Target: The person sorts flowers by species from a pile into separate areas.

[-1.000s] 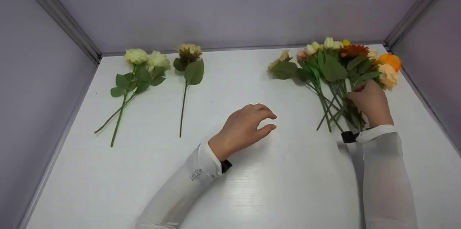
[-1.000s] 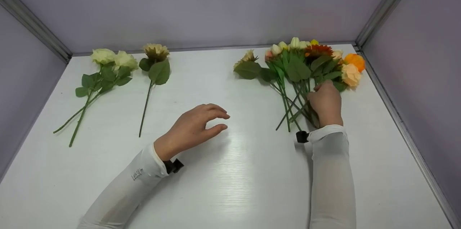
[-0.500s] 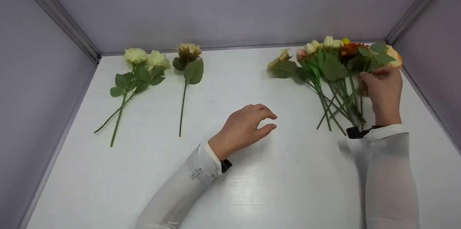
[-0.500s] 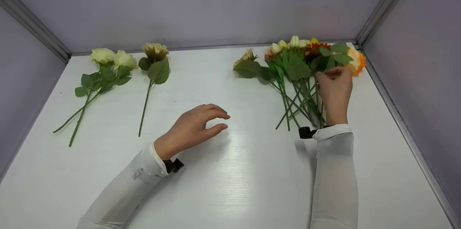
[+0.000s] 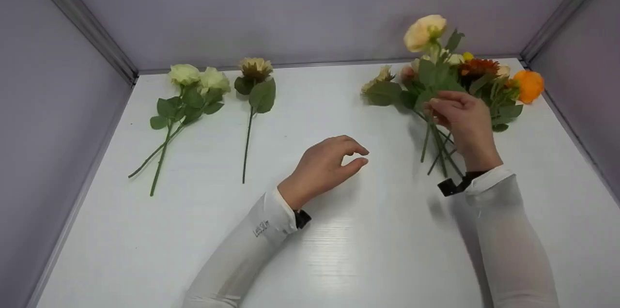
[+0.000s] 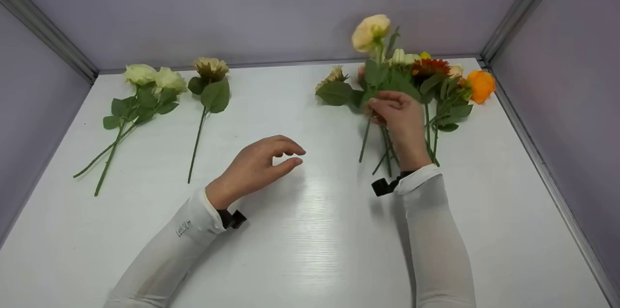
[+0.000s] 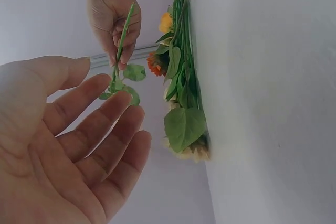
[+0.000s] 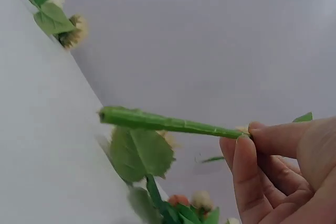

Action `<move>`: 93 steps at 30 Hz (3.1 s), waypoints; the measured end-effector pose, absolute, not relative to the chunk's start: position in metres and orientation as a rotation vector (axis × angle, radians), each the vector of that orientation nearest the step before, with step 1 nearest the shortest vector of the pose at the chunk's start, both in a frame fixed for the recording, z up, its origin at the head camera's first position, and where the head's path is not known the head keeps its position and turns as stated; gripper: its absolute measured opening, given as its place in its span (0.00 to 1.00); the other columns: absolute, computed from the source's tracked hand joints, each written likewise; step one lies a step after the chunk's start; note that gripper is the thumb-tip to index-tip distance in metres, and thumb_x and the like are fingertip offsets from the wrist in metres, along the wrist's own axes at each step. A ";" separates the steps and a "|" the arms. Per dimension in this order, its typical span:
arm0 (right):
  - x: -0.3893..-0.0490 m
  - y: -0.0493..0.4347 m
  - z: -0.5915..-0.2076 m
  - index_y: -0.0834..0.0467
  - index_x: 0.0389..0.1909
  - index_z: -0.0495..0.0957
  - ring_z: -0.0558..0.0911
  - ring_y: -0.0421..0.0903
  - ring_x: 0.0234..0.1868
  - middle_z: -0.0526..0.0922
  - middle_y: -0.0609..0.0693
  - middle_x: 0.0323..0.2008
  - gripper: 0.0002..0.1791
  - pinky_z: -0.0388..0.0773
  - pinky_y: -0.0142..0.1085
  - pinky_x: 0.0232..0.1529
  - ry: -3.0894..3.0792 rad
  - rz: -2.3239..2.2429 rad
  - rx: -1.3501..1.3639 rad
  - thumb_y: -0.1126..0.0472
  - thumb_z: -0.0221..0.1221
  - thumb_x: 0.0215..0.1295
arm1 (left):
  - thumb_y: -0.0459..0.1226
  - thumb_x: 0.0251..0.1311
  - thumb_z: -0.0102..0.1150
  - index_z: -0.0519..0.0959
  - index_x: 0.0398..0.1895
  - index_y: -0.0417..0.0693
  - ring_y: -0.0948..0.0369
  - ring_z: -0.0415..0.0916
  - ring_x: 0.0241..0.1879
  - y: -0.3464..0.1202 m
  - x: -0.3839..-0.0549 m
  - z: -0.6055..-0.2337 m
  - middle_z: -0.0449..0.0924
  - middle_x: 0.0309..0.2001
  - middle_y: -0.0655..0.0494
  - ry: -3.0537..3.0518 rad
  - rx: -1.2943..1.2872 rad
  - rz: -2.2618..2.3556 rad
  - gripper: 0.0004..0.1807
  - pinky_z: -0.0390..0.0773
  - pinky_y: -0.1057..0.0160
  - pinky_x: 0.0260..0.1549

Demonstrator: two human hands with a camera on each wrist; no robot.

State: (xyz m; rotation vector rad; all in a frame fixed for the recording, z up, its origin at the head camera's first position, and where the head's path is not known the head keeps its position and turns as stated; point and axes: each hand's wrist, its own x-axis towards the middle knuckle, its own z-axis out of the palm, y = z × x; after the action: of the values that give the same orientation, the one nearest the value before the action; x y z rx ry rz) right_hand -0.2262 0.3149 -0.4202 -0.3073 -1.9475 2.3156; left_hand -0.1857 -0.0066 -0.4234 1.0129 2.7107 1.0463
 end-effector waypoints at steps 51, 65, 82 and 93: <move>-0.181 0.175 -0.438 0.61 0.45 0.87 0.87 0.52 0.39 0.87 0.65 0.41 0.14 0.84 0.41 0.41 -2.532 2.133 0.209 0.55 0.71 0.65 | 0.41 0.65 0.70 0.87 0.41 0.44 0.61 0.76 0.28 -0.026 -0.217 -0.424 0.81 0.31 0.52 1.946 0.198 2.360 0.10 0.77 0.66 0.24; -0.183 0.183 -0.436 0.57 0.54 0.84 0.84 0.55 0.47 0.85 0.59 0.48 0.19 0.84 0.44 0.46 -2.466 2.188 0.292 0.48 0.64 0.72 | 0.42 0.66 0.69 0.85 0.43 0.43 0.61 0.74 0.26 -0.069 -0.234 -0.396 0.79 0.31 0.48 2.036 0.192 2.365 0.11 0.78 0.66 0.26; -0.189 0.193 -0.433 0.59 0.52 0.83 0.84 0.55 0.47 0.85 0.59 0.45 0.20 0.83 0.41 0.45 -2.451 2.181 0.241 0.47 0.64 0.72 | 0.48 0.73 0.57 0.83 0.59 0.43 0.60 0.75 0.39 -0.263 -0.287 -0.391 0.80 0.47 0.51 2.772 -0.380 1.466 0.22 0.77 0.62 0.38; -0.189 0.199 -0.429 0.59 0.52 0.83 0.84 0.55 0.47 0.85 0.60 0.46 0.20 0.83 0.42 0.46 -2.422 2.189 0.224 0.47 0.64 0.72 | 0.41 0.74 0.50 0.84 0.51 0.39 0.49 0.76 0.45 -0.272 -0.308 -0.422 0.82 0.50 0.42 2.916 -0.502 0.964 0.17 0.76 0.47 0.45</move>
State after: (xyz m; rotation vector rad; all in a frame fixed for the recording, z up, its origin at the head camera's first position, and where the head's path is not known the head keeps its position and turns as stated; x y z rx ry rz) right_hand -0.1891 0.1992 -0.4294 0.2243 -2.4221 2.1887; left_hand -0.3076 -0.2720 -0.4216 -0.5023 2.9163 0.9644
